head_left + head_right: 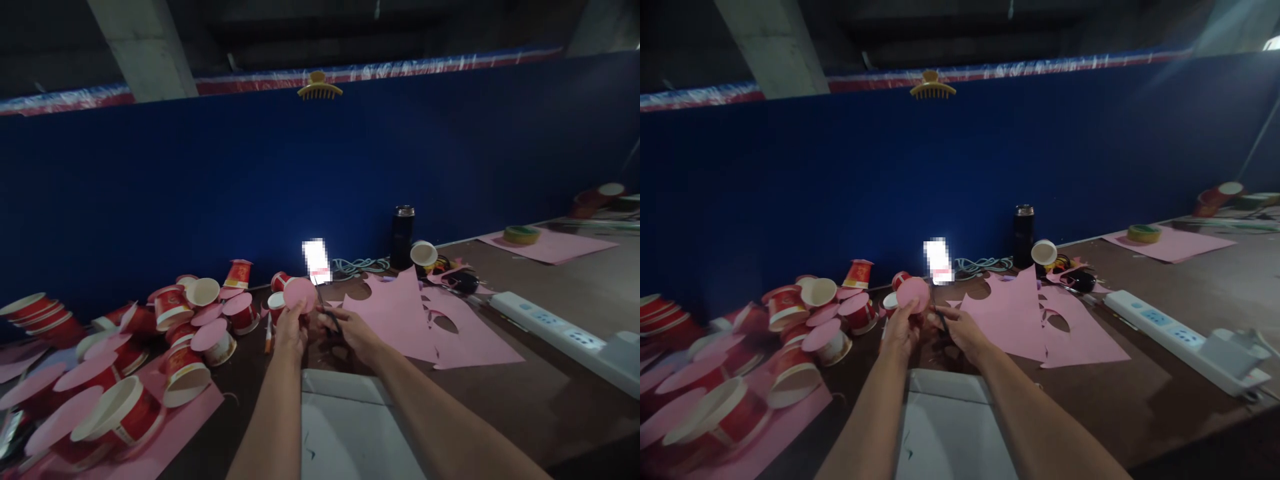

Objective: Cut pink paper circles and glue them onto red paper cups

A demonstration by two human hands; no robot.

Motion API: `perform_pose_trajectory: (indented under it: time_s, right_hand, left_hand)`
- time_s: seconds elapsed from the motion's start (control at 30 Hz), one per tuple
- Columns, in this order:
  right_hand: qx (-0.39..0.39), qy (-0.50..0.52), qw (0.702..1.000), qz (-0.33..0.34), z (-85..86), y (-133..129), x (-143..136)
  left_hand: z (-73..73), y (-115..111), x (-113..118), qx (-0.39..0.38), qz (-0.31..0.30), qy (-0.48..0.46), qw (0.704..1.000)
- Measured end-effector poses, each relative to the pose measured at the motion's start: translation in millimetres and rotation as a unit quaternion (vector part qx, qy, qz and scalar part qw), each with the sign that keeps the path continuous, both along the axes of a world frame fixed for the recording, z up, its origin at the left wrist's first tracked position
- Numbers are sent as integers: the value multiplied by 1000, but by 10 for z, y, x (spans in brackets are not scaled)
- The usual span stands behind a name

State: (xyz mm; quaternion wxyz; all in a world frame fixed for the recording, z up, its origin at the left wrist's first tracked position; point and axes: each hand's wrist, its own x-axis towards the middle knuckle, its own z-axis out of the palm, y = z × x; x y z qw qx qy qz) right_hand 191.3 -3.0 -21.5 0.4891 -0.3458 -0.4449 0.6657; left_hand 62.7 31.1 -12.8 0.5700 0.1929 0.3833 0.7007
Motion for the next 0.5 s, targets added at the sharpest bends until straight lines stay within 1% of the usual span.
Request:
perform_pose_trajectory:
  time_s: [0.1,0.23,0.37,0.5]
  right_hand:
    - [-14,13,1000,22,-17,15,10]
    - [-11,23,999,28,-41,24,16]
    - [9,15,1000,23,-64,35,14]
    - [-6,-2,1000,4,-43,37,12]
  left_hand:
    - [-13,7,-5,3,-2,-16,1000]
    - [-3,-15,5,4,-10,-37,999]
    - [31,-44,24,13,-27,-32,999]
    - [57,-56,29,13,-24,-19,999]
